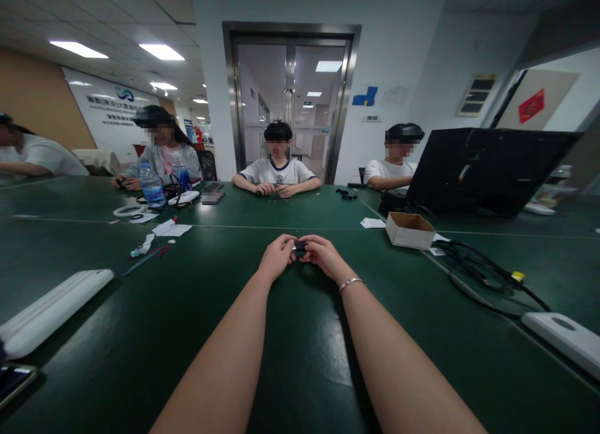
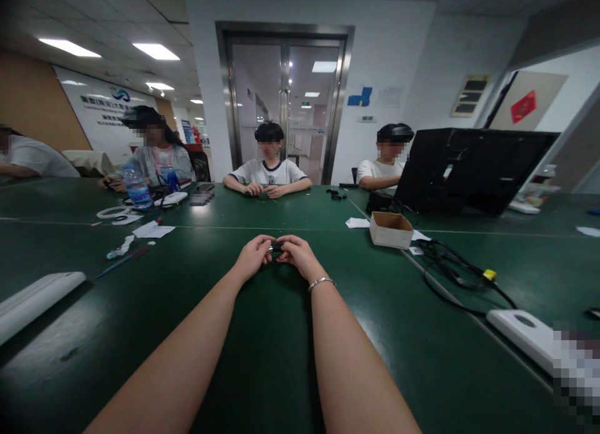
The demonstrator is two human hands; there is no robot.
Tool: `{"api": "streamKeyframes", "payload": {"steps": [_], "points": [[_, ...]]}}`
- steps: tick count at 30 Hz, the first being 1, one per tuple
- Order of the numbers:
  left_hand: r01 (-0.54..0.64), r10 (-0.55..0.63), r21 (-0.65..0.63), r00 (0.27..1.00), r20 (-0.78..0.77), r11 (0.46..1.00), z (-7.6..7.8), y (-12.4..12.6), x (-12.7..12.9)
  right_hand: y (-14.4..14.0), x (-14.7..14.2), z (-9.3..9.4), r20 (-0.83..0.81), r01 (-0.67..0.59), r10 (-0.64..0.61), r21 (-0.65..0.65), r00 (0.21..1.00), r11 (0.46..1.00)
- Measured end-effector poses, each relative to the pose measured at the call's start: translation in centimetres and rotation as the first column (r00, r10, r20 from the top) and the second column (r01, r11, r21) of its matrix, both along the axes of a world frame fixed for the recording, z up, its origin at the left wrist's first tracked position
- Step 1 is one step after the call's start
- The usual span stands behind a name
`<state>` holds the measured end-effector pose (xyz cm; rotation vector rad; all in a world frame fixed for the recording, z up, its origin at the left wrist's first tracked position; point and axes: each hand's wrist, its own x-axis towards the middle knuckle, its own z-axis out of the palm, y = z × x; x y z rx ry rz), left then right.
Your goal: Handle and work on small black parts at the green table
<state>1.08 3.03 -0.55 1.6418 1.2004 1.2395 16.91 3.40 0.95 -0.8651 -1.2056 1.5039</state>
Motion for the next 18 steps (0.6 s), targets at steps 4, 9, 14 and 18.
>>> {"api": "streamKeyframes", "payload": {"steps": [4,9,14,18], "points": [[-0.007,0.007,-0.014,1.0,-0.01,1.0,-0.14,-0.02,0.01,-0.14,-0.02,0.06,-0.014,0.008,-0.007,0.004,1.0,1.0],[-0.029,0.029,0.03,0.999,-0.025,0.999,-0.3,0.02,0.09,-0.25,0.06,0.07,-0.041,0.021,-0.021,-0.002,0.999,1.0],[-0.031,0.032,0.025,0.998,-0.052,0.999,-0.14,-0.08,0.15,-0.23,0.07,0.08,-0.019,0.024,-0.023,0.007,1.0,1.0],[-0.053,0.053,-0.034,0.998,-0.016,0.998,0.43,-0.49,0.11,-0.22,0.15,0.12,-0.036,0.018,-0.018,-0.011,0.999,1.0]]}}
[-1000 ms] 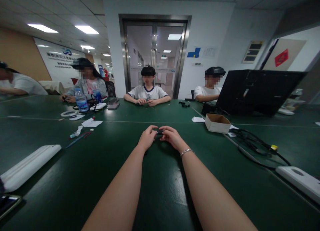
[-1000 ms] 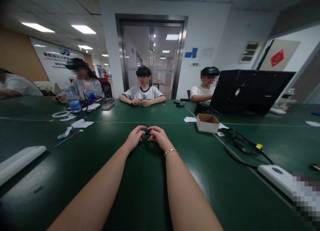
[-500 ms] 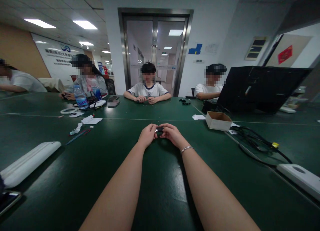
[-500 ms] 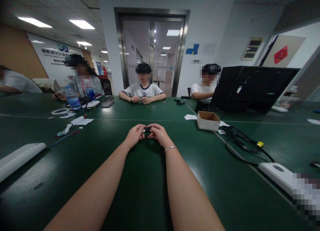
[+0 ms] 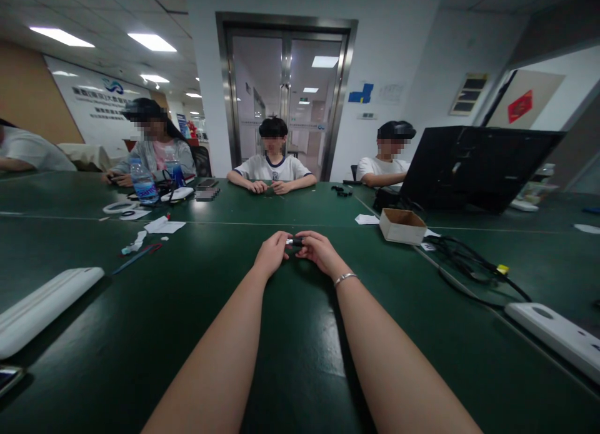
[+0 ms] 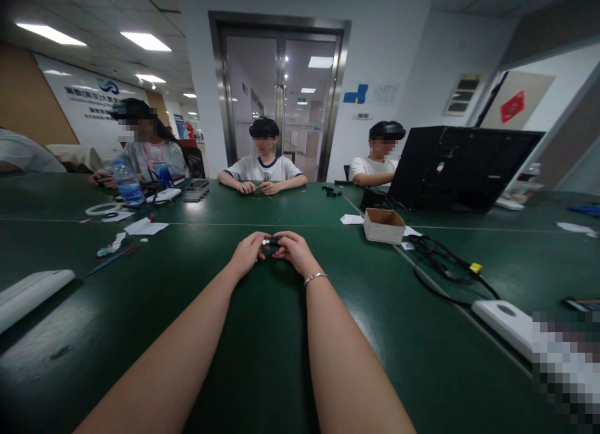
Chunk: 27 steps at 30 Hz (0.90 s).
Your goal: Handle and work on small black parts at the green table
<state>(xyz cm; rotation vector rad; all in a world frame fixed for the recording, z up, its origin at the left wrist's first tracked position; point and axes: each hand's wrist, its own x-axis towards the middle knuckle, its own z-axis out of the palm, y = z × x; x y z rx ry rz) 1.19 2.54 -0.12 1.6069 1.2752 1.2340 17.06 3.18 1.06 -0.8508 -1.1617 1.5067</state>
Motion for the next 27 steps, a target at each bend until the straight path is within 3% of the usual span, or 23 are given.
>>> {"api": "streamKeyframes", "payload": {"steps": [5,14,27], "points": [[-0.029,0.029,-0.006,0.994,0.106,1.0,0.41,-0.34,-0.23,-0.15,0.1,0.03,-0.008,0.02,-0.02,-0.001,1.0,1.0],[-0.026,0.025,0.022,0.998,0.055,0.999,-0.41,0.39,-0.13,-0.17,0.02,-0.01,0.014,0.02,-0.02,0.004,1.0,1.0],[0.024,-0.024,0.018,0.999,0.022,1.0,-0.33,0.11,-0.08,-0.04,0.11,-0.2,0.005,0.018,-0.019,0.019,1.0,1.0]]}}
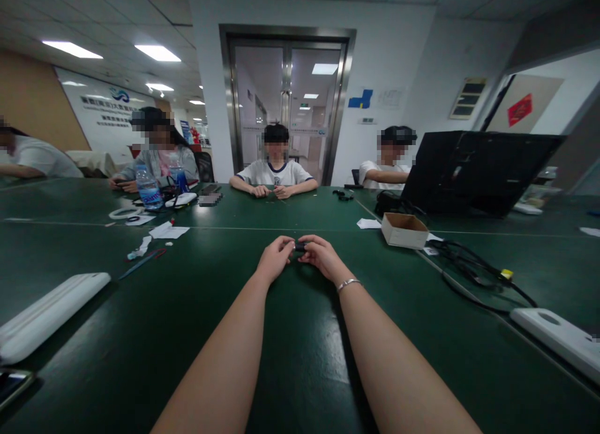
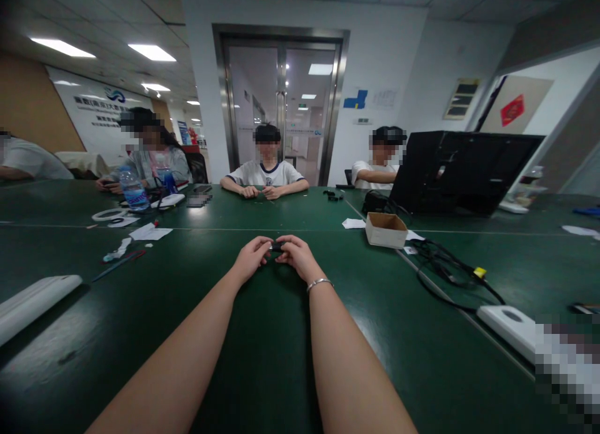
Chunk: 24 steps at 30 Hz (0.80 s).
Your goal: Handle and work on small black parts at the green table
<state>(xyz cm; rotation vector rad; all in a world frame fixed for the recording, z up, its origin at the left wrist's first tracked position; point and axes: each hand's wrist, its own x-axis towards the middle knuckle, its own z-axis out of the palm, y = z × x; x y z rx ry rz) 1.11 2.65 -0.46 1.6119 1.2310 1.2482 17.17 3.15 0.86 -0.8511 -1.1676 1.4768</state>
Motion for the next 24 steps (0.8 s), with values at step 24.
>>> {"api": "streamKeyframes", "payload": {"steps": [24], "points": [[0.056,-0.056,0.023,0.998,-0.021,0.998,0.4,-1.2,0.2,-0.6,-0.2,-0.2,0.004,0.037,-0.037,0.076,0.999,0.996]]}}
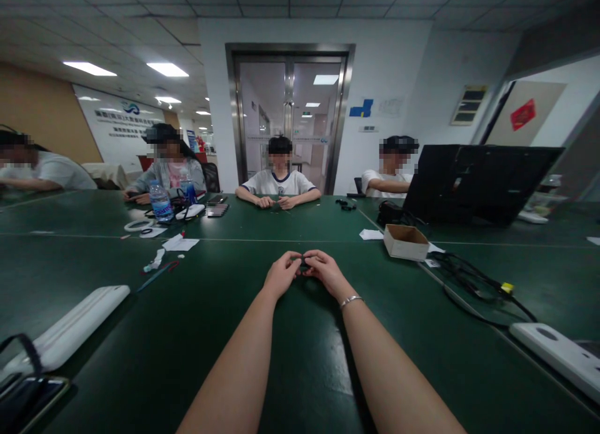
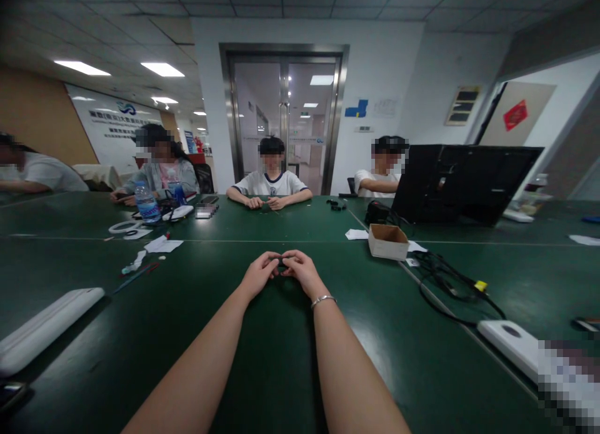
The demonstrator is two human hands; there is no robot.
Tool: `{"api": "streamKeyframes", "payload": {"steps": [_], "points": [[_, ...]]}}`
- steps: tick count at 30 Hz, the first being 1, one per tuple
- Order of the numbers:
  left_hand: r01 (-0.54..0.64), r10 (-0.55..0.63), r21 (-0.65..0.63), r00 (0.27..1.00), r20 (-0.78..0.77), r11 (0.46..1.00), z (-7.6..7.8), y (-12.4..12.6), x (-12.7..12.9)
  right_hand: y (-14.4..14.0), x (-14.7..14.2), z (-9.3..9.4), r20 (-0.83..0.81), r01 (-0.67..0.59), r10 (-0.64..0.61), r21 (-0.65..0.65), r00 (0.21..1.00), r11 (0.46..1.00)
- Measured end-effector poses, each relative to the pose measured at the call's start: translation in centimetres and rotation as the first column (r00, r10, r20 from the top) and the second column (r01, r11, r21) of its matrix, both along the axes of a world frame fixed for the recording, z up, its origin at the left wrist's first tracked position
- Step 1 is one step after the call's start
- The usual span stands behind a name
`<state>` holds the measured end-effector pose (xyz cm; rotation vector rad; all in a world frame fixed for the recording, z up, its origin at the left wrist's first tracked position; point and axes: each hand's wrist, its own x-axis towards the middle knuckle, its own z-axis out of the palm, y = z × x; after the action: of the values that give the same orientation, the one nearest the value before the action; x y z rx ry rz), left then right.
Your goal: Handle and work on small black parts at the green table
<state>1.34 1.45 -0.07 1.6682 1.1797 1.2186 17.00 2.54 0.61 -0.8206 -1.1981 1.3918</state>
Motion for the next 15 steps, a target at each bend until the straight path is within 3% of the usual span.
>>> {"api": "streamKeyframes", "payload": {"steps": [15], "points": [[-0.029,0.027,-0.037,0.998,-0.064,0.999,0.5,-1.9,0.1,-1.4,0.0,0.1,0.089,0.075,-0.076,0.017,0.993,0.997]]}}
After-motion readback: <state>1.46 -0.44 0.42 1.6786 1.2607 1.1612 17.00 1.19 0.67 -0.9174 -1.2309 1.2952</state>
